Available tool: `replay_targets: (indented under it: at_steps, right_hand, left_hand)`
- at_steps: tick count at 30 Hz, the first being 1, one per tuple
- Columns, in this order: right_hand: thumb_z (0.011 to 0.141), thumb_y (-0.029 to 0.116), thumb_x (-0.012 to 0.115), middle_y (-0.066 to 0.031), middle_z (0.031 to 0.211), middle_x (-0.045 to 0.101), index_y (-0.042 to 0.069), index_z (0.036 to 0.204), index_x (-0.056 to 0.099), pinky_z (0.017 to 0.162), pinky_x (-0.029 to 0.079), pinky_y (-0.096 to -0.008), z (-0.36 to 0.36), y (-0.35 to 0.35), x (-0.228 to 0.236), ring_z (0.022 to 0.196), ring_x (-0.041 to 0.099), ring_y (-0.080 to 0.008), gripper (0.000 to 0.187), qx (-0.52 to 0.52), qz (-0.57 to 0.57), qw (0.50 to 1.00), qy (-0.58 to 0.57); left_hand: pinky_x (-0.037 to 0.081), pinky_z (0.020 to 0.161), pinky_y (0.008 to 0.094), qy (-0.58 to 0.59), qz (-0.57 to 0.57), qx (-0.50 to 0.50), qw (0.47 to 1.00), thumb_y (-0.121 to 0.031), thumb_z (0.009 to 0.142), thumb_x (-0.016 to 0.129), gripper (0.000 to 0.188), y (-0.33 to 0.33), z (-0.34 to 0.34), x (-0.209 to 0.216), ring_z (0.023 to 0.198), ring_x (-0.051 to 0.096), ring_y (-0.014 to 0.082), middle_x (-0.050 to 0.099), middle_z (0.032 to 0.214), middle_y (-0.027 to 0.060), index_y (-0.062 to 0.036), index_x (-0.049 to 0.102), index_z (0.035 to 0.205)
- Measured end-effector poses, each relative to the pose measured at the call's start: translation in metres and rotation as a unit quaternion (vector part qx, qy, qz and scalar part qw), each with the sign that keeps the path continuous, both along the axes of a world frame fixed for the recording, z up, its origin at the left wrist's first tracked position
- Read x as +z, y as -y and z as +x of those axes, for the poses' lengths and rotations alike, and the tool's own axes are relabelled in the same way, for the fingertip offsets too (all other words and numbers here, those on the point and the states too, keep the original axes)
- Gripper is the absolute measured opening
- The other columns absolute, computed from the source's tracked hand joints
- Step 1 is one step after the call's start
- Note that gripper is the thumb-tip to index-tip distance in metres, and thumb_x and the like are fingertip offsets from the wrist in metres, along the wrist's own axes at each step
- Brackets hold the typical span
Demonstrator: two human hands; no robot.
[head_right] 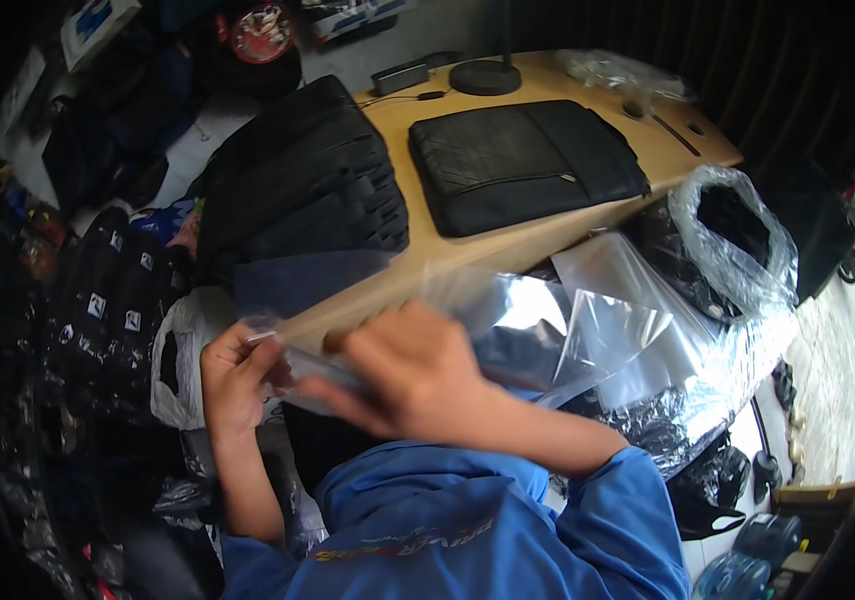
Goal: The person places a black laptop sleeve into a clear plastic bag by hand, folds the bag over, and stacks the packaged item onto other similar items.
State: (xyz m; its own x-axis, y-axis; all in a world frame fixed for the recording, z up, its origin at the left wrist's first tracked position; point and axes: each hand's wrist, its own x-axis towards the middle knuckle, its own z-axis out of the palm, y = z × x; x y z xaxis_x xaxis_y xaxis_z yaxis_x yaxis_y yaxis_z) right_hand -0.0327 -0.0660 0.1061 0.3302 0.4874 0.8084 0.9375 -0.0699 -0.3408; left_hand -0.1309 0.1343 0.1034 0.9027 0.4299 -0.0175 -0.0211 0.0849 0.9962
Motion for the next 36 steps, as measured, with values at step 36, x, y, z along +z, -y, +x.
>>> replay_targets:
  at_steps: [36]
  right_hand:
    - [0.091,0.014,0.056,-0.0046,0.081,0.062,-0.001,0.108,0.061,0.067,0.048,-0.0239,0.078,-0.015,-0.031,0.079,0.060,-0.0119,0.024,0.025,-0.051,0.897,-0.438]
  left_hand:
    - [0.038,0.047,0.0219,-0.046,0.113,0.255,0.959,0.000,0.084,0.062,0.015,-0.066,-0.136,-0.044,0.053,0.049,0.0095,0.058,0.072,0.0067,0.0056,0.063,0.098]
